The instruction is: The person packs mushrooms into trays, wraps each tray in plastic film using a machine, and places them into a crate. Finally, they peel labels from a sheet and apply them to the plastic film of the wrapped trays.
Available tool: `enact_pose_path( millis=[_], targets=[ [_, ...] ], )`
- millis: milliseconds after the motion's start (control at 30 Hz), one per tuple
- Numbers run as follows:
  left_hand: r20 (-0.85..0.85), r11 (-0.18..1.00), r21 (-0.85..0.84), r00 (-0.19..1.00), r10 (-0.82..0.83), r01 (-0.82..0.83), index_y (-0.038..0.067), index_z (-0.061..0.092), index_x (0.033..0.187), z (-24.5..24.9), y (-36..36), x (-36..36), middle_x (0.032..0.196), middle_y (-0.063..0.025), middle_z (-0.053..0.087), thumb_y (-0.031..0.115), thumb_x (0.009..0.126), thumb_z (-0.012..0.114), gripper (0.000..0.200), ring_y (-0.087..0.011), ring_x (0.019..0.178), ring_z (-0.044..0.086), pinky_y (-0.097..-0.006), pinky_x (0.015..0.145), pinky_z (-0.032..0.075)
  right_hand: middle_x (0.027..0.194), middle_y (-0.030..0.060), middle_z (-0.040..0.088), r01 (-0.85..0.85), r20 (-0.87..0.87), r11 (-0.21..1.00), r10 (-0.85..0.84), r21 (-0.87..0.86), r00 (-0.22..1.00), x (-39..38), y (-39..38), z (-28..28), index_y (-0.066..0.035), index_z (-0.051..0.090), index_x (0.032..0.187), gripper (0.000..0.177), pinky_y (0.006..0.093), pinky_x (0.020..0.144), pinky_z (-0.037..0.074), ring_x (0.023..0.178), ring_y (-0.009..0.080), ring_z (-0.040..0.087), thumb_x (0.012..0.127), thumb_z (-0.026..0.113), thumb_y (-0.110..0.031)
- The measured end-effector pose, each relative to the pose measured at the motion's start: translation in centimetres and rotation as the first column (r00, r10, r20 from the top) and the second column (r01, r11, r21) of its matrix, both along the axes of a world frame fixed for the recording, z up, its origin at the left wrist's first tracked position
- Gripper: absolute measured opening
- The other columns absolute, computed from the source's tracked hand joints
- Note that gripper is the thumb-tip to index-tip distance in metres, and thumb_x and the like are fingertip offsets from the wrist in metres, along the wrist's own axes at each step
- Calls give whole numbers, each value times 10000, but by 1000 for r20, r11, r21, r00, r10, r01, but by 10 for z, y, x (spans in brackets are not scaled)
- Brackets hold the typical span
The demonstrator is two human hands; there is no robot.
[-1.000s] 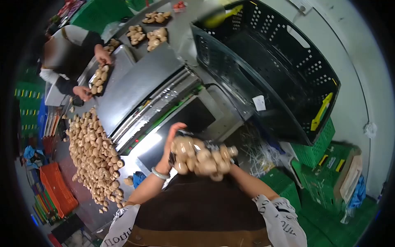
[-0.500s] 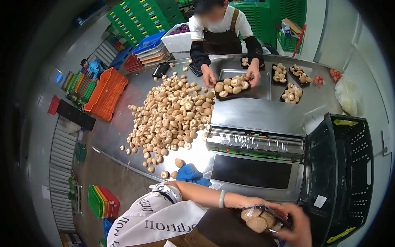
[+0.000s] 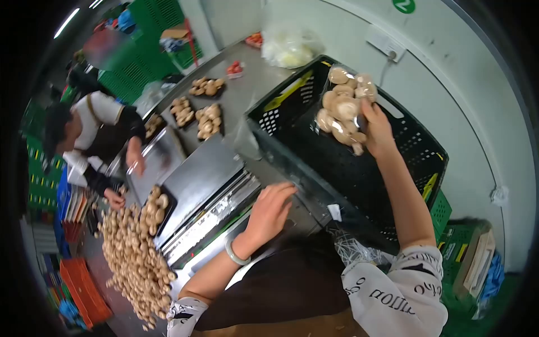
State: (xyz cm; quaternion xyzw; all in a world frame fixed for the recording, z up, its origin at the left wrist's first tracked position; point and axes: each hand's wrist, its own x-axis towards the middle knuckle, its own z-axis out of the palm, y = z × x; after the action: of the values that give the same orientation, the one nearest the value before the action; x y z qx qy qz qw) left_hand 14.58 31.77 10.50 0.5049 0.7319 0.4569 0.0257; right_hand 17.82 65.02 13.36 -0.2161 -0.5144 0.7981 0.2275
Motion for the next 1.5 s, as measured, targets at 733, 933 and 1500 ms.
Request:
enact_pose_path(
  millis=[733, 933, 1500],
  targets=[
    [57, 994, -45, 993, 105, -103, 29, 587, 1113, -5, -42, -110, 1222, -144, 557, 149, 805, 663, 339, -319, 1195, 497, -436, 1026, 377, 726, 74, 563, -437, 780, 675, -351, 594, 518, -125, 133, -241, 0, 465, 1170, 651, 263, 431, 453, 528, 152, 550, 787, 725, -457],
    [-270, 334, -81, 343, 900, -939, 23, 621, 1131, -49, -303, -166, 1145, -156, 619, 186, 871, 610, 308, -329, 1075, 561, -399, 933, 428, 881, 56, 588, -211, 281, 705, 17, 678, 960, -154, 8, -65, -27, 525, 1183, 300, 220, 649, 478, 721, 89, 566, 922, 590, -158],
    [-212, 639, -43, 632, 745, -768, 55, 659, 1022, -98, -270, -152, 1086, -96, 641, 168, 771, 629, 277, -295, 1054, 557, -428, 976, 397, 1278, 155, 524, -357, 299, 9, 525, 934, 797, -191, -425, -135, -25, 544, 1207, 545, 474, 1050, 295, 1271, 339, 389, 828, 647, -403]
  ],
)
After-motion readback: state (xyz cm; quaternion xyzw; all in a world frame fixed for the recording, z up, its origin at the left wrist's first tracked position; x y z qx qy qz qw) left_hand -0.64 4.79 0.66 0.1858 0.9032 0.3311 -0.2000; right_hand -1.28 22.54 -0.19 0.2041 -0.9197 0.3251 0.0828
